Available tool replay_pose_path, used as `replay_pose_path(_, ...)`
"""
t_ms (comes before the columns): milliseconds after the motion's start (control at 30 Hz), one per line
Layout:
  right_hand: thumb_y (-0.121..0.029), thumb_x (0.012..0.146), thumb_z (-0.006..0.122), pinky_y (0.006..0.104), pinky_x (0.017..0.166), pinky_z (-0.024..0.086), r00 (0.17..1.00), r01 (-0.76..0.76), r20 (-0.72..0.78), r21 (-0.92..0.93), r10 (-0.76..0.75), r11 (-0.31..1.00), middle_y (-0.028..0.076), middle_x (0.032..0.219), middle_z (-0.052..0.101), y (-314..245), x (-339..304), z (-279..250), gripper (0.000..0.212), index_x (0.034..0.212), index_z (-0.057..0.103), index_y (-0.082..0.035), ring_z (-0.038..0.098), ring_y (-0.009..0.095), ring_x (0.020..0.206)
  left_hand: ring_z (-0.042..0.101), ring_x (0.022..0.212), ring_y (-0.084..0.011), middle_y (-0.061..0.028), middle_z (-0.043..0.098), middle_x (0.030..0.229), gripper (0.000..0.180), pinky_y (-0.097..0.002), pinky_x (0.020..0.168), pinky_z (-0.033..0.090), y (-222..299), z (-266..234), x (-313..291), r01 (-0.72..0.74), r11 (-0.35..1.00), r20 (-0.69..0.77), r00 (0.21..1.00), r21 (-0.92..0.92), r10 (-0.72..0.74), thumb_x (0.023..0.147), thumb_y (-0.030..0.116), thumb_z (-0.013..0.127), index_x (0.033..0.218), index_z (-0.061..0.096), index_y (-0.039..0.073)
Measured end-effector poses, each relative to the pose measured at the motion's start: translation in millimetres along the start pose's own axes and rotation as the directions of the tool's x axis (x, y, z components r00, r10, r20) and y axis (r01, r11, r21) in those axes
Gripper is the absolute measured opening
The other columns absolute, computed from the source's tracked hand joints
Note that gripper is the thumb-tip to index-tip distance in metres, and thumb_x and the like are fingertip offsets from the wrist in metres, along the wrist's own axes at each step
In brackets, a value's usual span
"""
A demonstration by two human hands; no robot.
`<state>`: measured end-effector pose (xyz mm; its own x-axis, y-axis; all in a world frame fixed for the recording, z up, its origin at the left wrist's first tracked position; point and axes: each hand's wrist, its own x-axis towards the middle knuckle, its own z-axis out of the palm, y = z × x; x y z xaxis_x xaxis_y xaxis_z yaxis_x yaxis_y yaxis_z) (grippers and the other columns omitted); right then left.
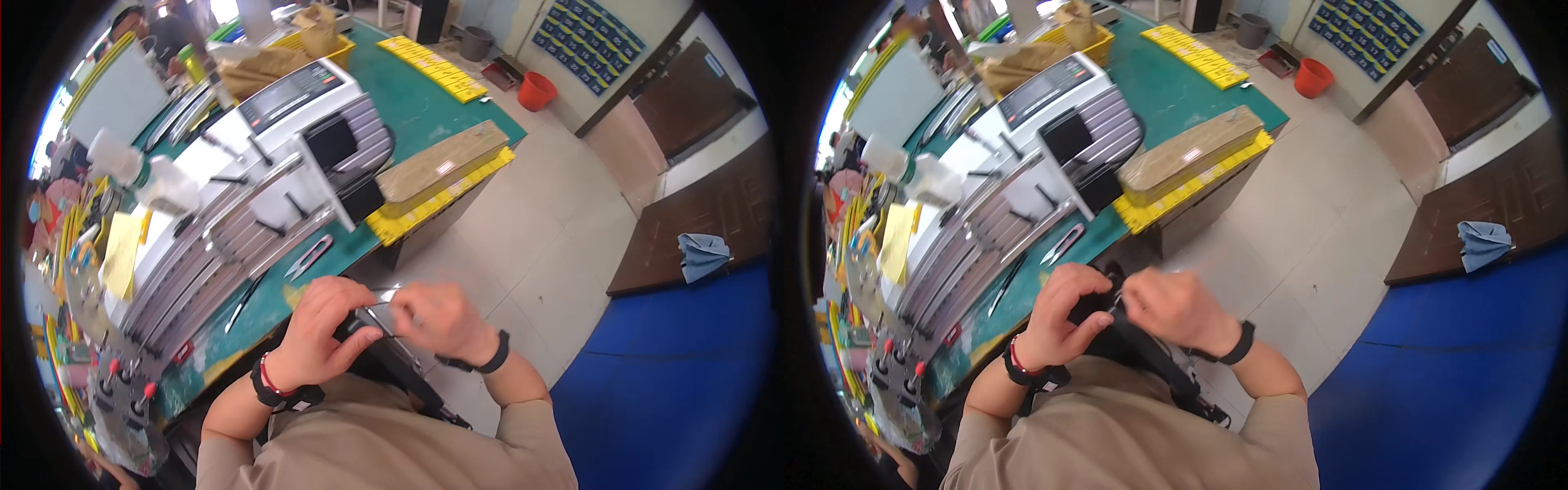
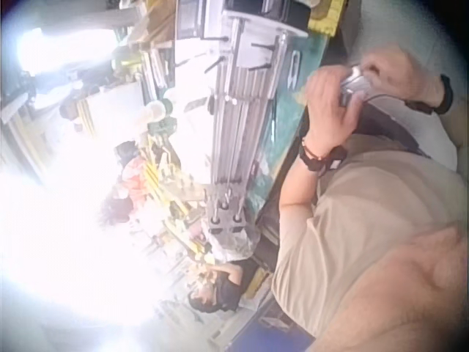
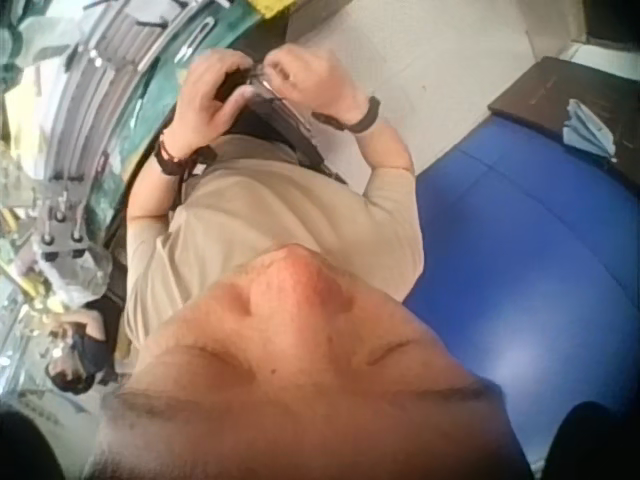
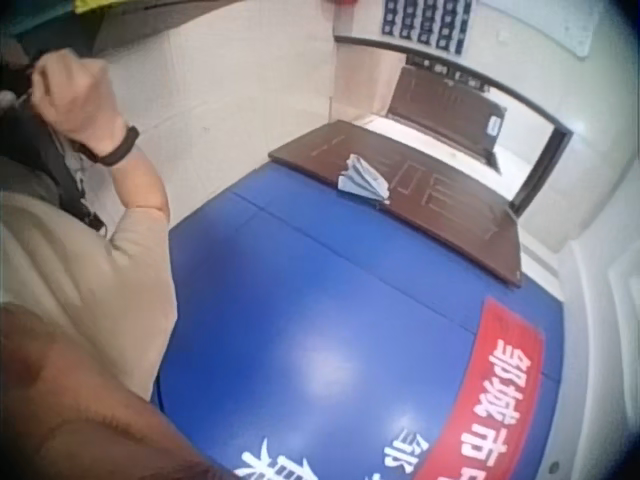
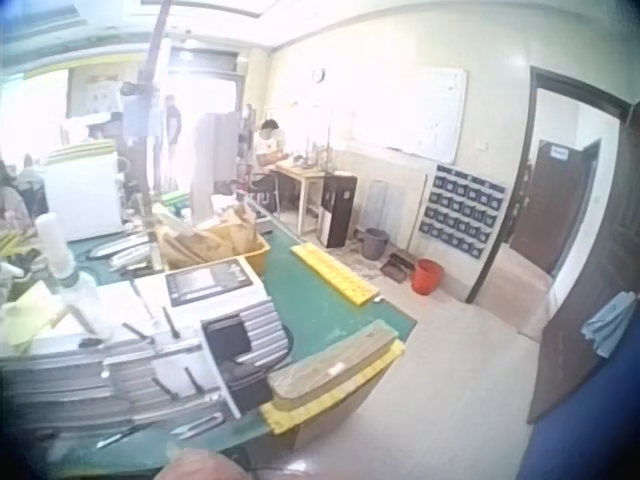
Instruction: Glue and assemble small electronic or mechanical components using a jig and adhesive.
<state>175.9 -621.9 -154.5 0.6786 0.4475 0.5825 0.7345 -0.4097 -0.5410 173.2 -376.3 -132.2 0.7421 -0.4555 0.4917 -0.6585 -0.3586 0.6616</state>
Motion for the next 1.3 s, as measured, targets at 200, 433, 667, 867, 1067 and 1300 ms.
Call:
replay_pose_path(200,-0.002,0.089,0.076,0.0404,0.058,0.054,0.994,0.102,0.026,0.228,-0.111,0.968,0.01,0.082,0.063,-70.7,22.9,90.4,0.016,0.099,0.063,-0.003,0.068,0.03,0.067,0.066,0.085,-0.032,-0.0082,0.071,0.093,0.02,-0.0423,0.078,0.05,25.7,-69.8,-75.5,0.16,0.986,-0.012,0.987,0.052,-0.16,0.083,0.002,0.084,0.097,0.071,0.006)
replay_pose_path(433,-0.004,0.093,0.075,0.042,0.064,0.057,0.966,0.163,0.117,0.411,-0.229,0.897,0.013,0.087,0.068,-117.2,71.5,136.4,0.015,0.103,0.063,-0.002,0.071,0.034,0.074,0.067,0.076,-0.0315,-0.0113,0.071,0.087,0.012,-0.0386,0.067,0.051,42.6,-130.8,-138.6,0.337,0.933,-0.212,0.928,0.128,-0.306,0.09,0.002,0.082,0.095,0.071,0.002)
replay_pose_path(667,-0.004,0.092,0.078,0.0412,0.066,0.053,0.966,0.062,0.198,0.439,-0.164,0.896,0.014,0.089,0.072,-124.6,95.2,146.0,0.008,0.096,0.071,-0.002,0.07,0.032,0.075,0.067,0.076,-0.0334,-0.0127,0.07,0.086,0.008,-0.0398,0.068,0.053,32.4,-138.9,-145.1,0.299,0.953,-0.319,0.908,0.044,-0.271,0.095,0.001,0.078,0.098,0.07,0.002)
replay_pose_path(867,-0.005,0.095,0.076,0.0372,0.069,0.053,0.994,-0.108,0.054,0.385,0.095,0.917,0.012,0.087,0.071,-110.4,85.6,141.8,0.007,0.097,0.069,-0.002,0.07,0.028,0.078,0.075,0.08,-0.0269,-0.013,0.076,0.089,0.005,-0.0348,0.074,0.057,9.6,-122.4,-112.3,0.295,0.948,-0.333,0.888,-0.118,-0.318,0.099,0.003,0.075,0.1,0.072,-0.001)
replay_pose_path(1067,-0.015,0.108,0.069,0.0274,0.06,0.049,0.792,-0.505,-0.177,0.35,0.585,0.789,0.006,0.084,0.072,-48.0,101.2,109.3,0.018,0.102,0.067,0.002,0.059,0.007,0.065,0.075,0.087,-0.0212,-0.013,0.078,0.095,0.017,-0.0337,0.083,0.058,-15.1,-89.0,-92.2,0.292,0.918,-0.338,0.864,-0.269,-0.374,0.101,0.011,0.076,0.11,0.074,-0.003)
replay_pose_path(1300,-0.019,0.102,0.071,0.0386,0.066,0.054,0.798,-0.596,-0.046,0.087,0.601,0.798,0.015,0.074,0.072,-20.3,131.6,88.1,0.026,0.094,0.07,0.007,0.068,0.02,0.067,0.07,0.118,-0.0168,-0.0111,0.074,0.132,0.033,-0.0317,0.097,0.055,-66.4,-44.1,-76.7,0.435,0.594,0.005,0.809,-0.677,-0.587,0.112,0.02,0.065,0.136,0.066,-0.003)
